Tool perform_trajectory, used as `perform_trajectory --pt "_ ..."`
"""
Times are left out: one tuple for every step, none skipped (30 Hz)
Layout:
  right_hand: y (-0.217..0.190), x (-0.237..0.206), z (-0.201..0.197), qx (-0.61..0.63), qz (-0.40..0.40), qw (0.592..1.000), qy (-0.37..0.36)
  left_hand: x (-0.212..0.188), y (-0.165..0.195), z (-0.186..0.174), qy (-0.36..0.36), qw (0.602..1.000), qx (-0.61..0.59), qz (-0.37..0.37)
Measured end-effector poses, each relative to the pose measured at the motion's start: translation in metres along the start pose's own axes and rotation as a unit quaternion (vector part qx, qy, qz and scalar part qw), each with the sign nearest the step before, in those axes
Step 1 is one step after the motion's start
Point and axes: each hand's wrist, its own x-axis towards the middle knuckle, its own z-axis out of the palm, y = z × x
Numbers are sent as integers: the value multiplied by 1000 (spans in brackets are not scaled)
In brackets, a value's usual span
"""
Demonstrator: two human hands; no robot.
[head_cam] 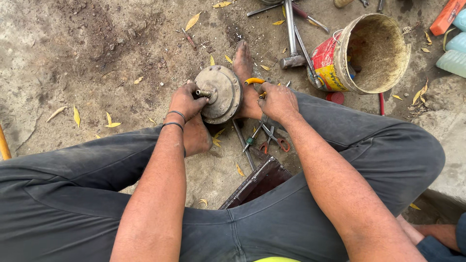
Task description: The person sits on the ground and uses pliers, a screwdriver, and a hammer to disassemble and repair a mechanical component, handling various metal parts and tools scattered around them.
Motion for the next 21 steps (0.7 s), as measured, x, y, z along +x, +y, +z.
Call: perform_trajectory --pt "-1 0 0 -8 -7 1000 5 -1 2 1 8 1000 8 -3" --pt "-1 0 0 -17 -14 1000 10 -1 4 2 16 1000 16 -6" --pt "-2 1 1 -13 3 1000 -4 -1 5 3 24 999 24 -10" --pt "-2 1 1 -8 20 1000 -20 -2 6 5 19 1000 16 -20" --pt "-2 2 1 -3 37 999 -36 -1 7 5 14 999 7 -29" --pt "-1 2 1 11 42 999 -18 -1 7 5 10 999 -1 -38" --pt "0 3 1 25 47 999 2 0 7 5 6 999 0 -31" --pt "1 4 0 38 53 998 22 1 7 4 3 1000 1 -24" --pt "3 4 -1 50 54 996 41 1 7 3 0 1000 3 -17" --pt "4 4 -2 62 55 995 61 1 8 3 -10 1000 6 -28" --pt "5 5 -4 73 56 993 80 2 8 2 -20 999 9 -39" --pt "6 4 -5 79 59 991 85 2 10 2 -30 998 11 -51" --pt "6 4 -7 85 62 990 91 1 11 3 -23 998 27 -55" --pt "7 3 -9 91 65 989 97 1 13 4 -15 997 43 -58" --pt "6 2 -10 89 64 989 102 1 15 5 -7 996 58 -61" --pt "6 2 -11 87 64 988 107 0 17 7 0 996 67 -58" --pt "5 1 -11 85 65 988 112 0 19 8 8 996 76 -55" --pt "5 1 -12 84 77 988 103 0 20 9 16 995 84 -51" --pt "5 2 -12 84 89 988 94 0 21 9 17 995 85 -46" --pt "5 2 -11 85 101 988 84 -1 21 10 18 995 87 -42" --pt "6 3 -10 78 98 988 93 -1 21 10 18 995 88 -38"
